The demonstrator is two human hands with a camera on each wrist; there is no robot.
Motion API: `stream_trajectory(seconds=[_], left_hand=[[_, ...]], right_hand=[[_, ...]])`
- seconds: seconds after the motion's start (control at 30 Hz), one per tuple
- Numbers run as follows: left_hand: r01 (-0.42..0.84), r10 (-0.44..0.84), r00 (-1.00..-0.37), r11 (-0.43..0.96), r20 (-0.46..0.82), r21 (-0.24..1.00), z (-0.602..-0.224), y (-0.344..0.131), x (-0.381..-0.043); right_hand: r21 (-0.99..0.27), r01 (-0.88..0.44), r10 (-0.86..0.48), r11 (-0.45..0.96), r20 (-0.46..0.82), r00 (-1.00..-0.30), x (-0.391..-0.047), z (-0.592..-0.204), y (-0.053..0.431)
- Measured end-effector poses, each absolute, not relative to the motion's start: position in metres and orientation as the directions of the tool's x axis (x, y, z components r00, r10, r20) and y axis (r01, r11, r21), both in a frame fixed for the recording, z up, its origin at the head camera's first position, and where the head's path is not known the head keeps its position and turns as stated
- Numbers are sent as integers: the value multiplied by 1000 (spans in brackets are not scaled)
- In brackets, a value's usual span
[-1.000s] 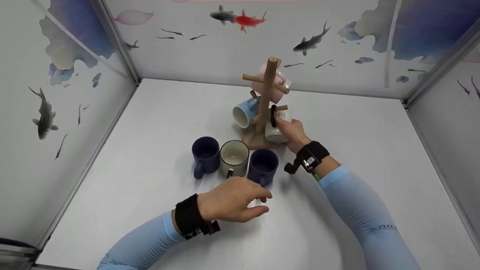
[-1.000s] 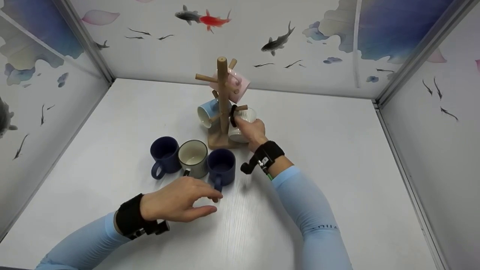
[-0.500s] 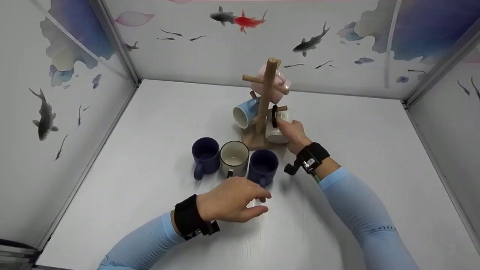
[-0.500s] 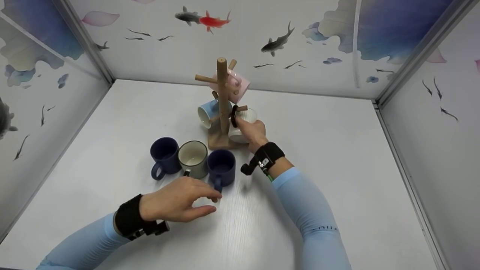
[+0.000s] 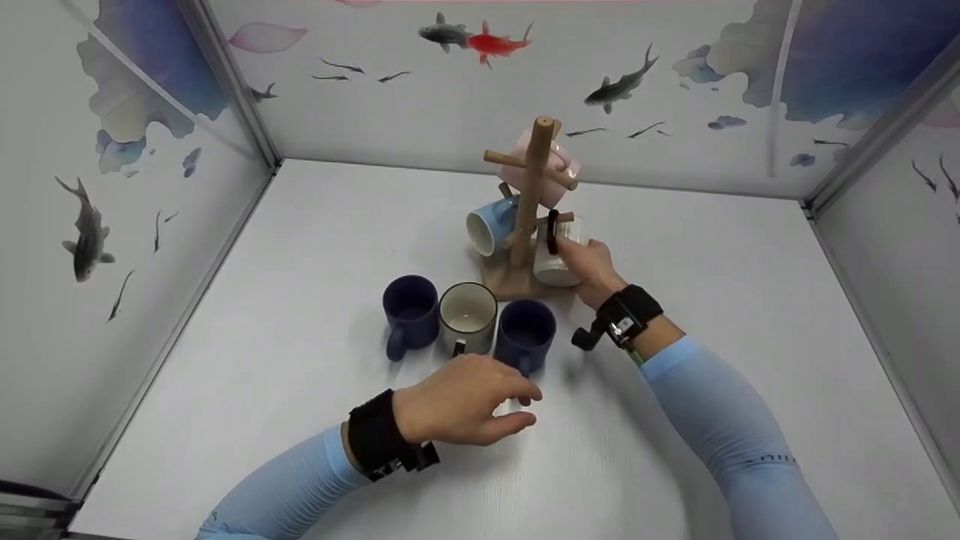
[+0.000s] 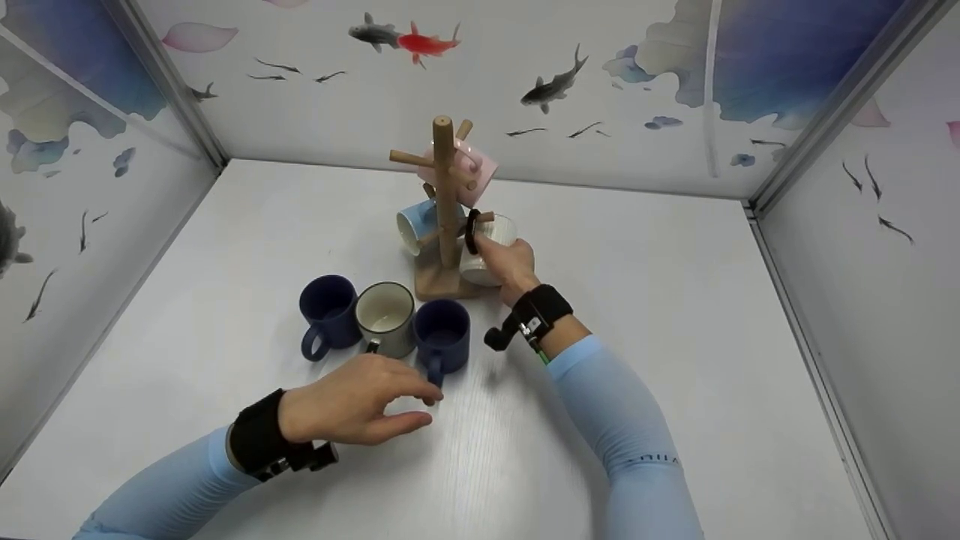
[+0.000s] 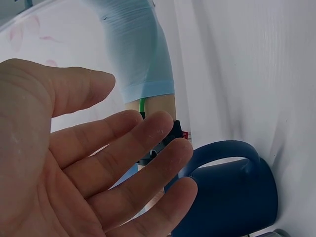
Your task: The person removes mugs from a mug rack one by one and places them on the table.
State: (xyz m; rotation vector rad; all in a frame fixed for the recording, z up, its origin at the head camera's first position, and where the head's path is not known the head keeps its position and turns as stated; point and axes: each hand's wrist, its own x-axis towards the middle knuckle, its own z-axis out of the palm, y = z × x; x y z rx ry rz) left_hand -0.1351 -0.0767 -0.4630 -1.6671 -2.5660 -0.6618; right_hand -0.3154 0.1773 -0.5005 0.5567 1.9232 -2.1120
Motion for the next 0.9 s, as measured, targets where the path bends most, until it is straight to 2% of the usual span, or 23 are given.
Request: stream_trajectory(seconds=[0.47, 0.9], left_hand=[[888, 872, -409, 311, 269, 339, -462, -76, -136], [887, 871, -413, 318, 265, 336, -461, -75, -134]], right_hand=[[-903, 419, 77, -98, -426, -901, -314, -497, 182], [-909, 409, 81, -82, -415, -906, -314, -493, 189]])
